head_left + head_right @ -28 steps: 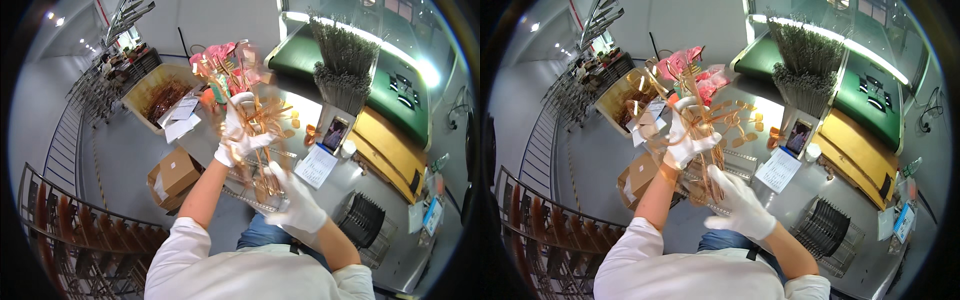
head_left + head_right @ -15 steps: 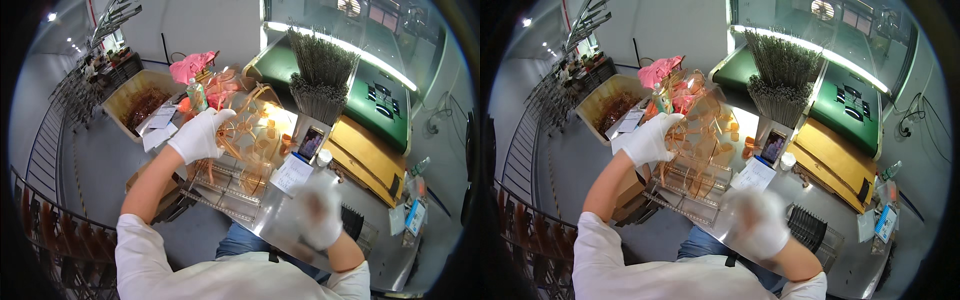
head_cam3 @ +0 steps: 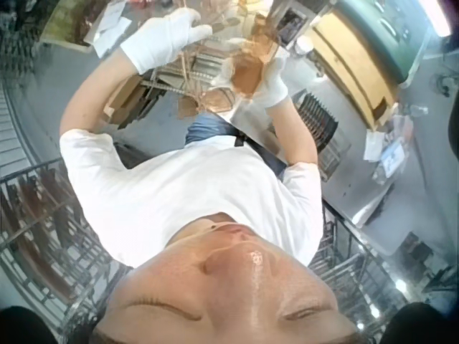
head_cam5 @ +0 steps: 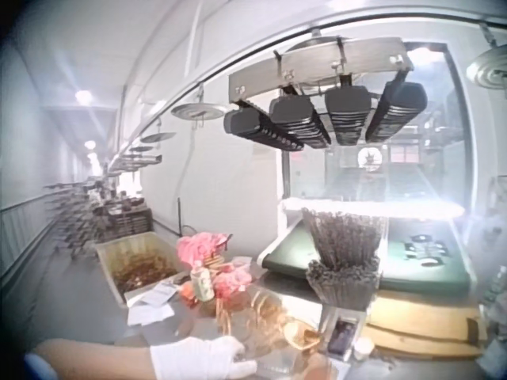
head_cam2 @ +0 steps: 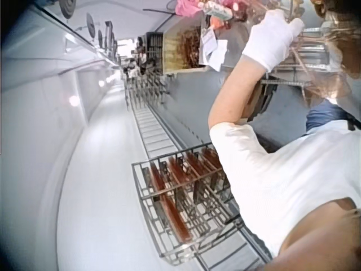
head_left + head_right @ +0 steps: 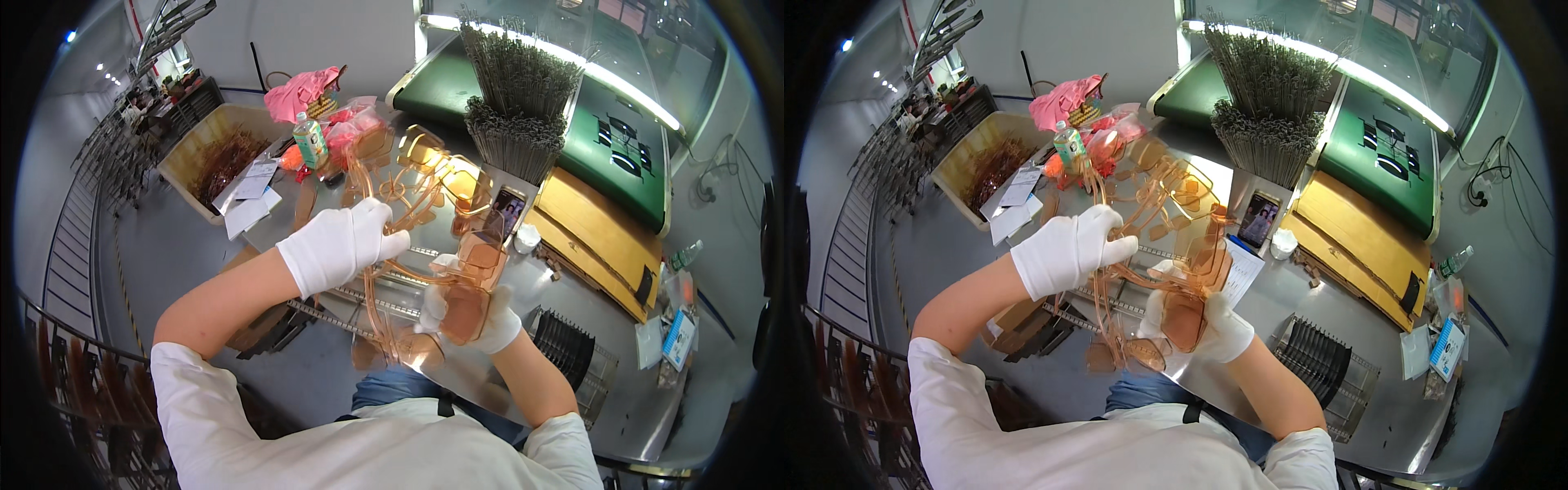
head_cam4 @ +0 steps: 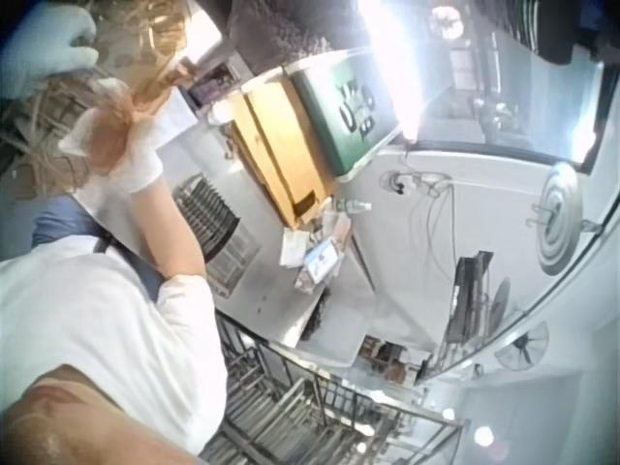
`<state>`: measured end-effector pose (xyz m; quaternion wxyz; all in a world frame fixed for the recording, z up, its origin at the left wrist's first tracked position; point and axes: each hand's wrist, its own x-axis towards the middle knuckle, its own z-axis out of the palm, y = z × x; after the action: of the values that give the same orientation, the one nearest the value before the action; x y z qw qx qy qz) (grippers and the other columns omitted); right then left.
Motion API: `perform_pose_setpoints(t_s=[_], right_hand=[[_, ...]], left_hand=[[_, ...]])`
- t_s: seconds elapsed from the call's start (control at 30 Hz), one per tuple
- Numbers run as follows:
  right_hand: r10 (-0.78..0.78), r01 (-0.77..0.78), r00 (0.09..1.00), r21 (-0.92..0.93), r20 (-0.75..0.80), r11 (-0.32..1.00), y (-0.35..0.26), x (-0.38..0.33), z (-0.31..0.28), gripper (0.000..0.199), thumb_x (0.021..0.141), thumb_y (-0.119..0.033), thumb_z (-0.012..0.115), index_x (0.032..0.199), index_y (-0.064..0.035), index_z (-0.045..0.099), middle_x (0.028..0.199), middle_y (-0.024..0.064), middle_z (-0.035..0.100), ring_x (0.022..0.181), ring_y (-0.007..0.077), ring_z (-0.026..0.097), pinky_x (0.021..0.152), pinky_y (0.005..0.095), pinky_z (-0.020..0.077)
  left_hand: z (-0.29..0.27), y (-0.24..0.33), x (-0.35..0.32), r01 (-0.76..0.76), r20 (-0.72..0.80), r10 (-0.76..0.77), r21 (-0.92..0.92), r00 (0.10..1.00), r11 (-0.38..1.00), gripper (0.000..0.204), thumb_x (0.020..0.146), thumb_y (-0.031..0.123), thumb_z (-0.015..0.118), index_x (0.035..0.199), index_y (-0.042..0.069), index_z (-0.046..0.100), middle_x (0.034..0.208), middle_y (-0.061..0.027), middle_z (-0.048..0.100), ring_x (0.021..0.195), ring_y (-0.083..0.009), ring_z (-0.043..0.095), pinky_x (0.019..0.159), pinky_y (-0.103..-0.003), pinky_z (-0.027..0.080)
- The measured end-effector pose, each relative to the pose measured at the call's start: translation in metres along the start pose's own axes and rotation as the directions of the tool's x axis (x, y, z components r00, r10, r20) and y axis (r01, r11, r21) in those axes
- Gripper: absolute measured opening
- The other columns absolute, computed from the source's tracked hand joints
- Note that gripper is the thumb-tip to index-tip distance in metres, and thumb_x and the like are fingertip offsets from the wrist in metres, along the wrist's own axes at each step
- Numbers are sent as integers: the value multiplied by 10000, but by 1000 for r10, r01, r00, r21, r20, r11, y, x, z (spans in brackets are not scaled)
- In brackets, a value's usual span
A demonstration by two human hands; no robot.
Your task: The person assembles decorative metal frames by attaching black plastic pieces to metal grids and arranging copper-colored wire structures on a workbench. They handle multiple frames and components, placing them on a nearby rack.
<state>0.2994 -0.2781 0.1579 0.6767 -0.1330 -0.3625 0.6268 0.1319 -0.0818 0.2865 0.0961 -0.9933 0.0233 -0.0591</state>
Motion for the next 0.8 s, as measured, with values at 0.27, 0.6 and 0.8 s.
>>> perform_pose_setpoints(t_s=[0.27,0.6,0.8], right_hand=[[123,-123,992,-16,-28,992,-24,8,17,793,905,-534,742,1499,-112,429,1068,112,604,1010,305,641,933,497,547],[355,-327,934,-311,39,893,-46,25,0,356,911,-319,773,1131,-82,625,920,7,610,867,149,618,788,334,522],[463,373,858,-889,222,-265,-66,24,47,352,775,-47,705,1110,-144,663,892,52,639,807,248,665,726,360,547]], left_hand=[[10,-13,-3,-71,-131,94,166,987,983,348,887,118,611,1225,190,571,1058,-147,570,848,-273,694,570,-360,598],[-1,-13,0,-165,-22,171,175,985,971,287,885,149,612,1163,205,575,1037,-137,563,842,-266,688,548,-367,582],[14,-17,-22,-194,115,199,-58,973,979,314,844,125,669,1144,173,591,1095,-165,588,888,-333,694,633,-406,597]])
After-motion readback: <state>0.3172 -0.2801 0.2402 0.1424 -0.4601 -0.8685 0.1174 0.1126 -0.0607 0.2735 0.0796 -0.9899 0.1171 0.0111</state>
